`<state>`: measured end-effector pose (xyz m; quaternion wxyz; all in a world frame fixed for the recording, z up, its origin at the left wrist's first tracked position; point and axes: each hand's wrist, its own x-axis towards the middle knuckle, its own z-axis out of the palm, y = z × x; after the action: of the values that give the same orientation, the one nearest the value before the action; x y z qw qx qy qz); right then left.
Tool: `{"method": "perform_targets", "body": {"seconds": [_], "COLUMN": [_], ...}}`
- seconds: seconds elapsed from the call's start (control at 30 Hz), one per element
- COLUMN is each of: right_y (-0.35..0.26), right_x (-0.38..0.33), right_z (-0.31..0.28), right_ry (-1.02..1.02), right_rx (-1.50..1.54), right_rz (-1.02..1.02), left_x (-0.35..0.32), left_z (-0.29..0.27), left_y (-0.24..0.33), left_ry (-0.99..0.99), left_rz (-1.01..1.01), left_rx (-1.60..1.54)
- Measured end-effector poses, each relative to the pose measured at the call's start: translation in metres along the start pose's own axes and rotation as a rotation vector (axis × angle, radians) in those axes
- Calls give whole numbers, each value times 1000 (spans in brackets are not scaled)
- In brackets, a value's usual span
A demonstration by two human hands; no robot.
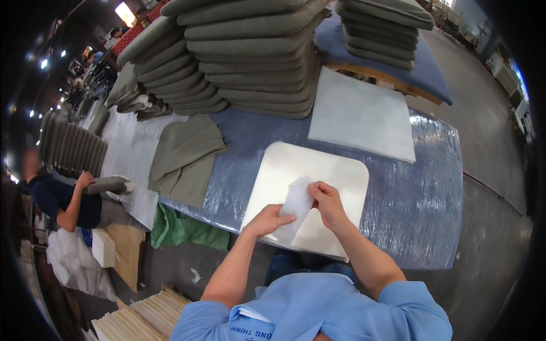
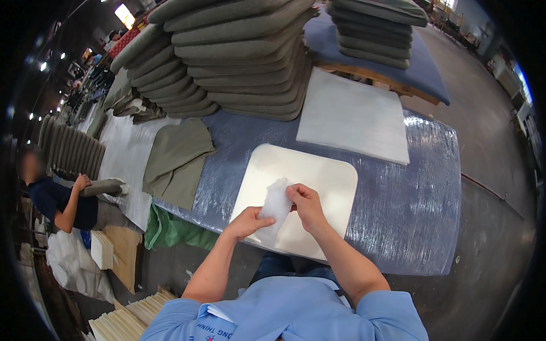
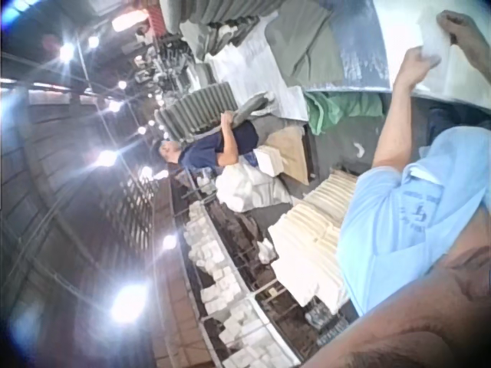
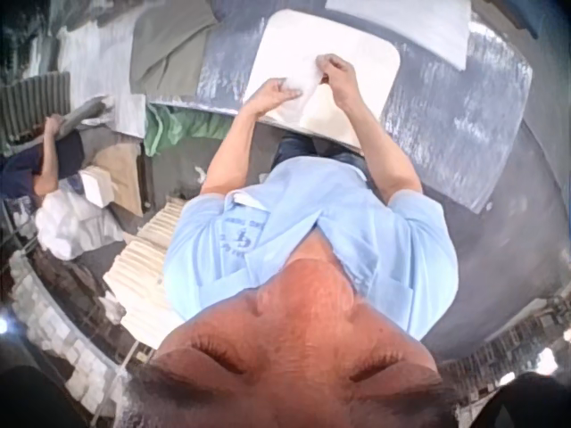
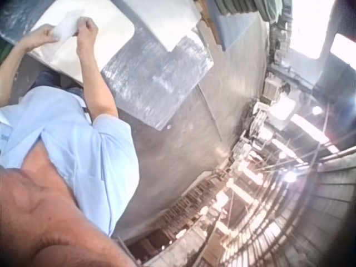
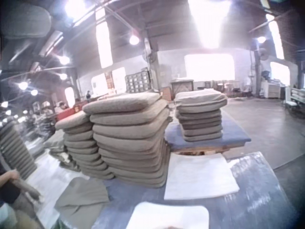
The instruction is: The person assembles cushions by inserting white foam into green fabric covers. They retrieve foam pieces, open the fabric covers, insert the foam, and place the finished cushions on a stack. The process is repeated for multiple cushions.
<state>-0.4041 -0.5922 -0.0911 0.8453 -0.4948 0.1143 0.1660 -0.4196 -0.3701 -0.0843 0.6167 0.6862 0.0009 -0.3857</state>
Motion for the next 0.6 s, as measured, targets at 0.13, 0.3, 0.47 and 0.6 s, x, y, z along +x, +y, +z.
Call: {"method": "perform_targets", "body": {"seconds": [0.13, 0.3, 0.47, 0.6], "right_y": [-13, 18, 43, 49], "right_x": [-24, -31, -11, -1], "right_z": [-9, -21, -44, -53], "right_ry": [3, 55, 184, 388], "right_rx": [91, -13, -132, -458], "right_rz": [136, 45, -222, -340], "left_x": [2, 20, 56, 95], "left_z": [30, 49, 57, 58], "left_y": [4, 27, 27, 11], "left_ry": [79, -20, -62, -71], "left_rz": [48, -52, -136, -151], "left_rx": [-92, 122, 53, 250]}}
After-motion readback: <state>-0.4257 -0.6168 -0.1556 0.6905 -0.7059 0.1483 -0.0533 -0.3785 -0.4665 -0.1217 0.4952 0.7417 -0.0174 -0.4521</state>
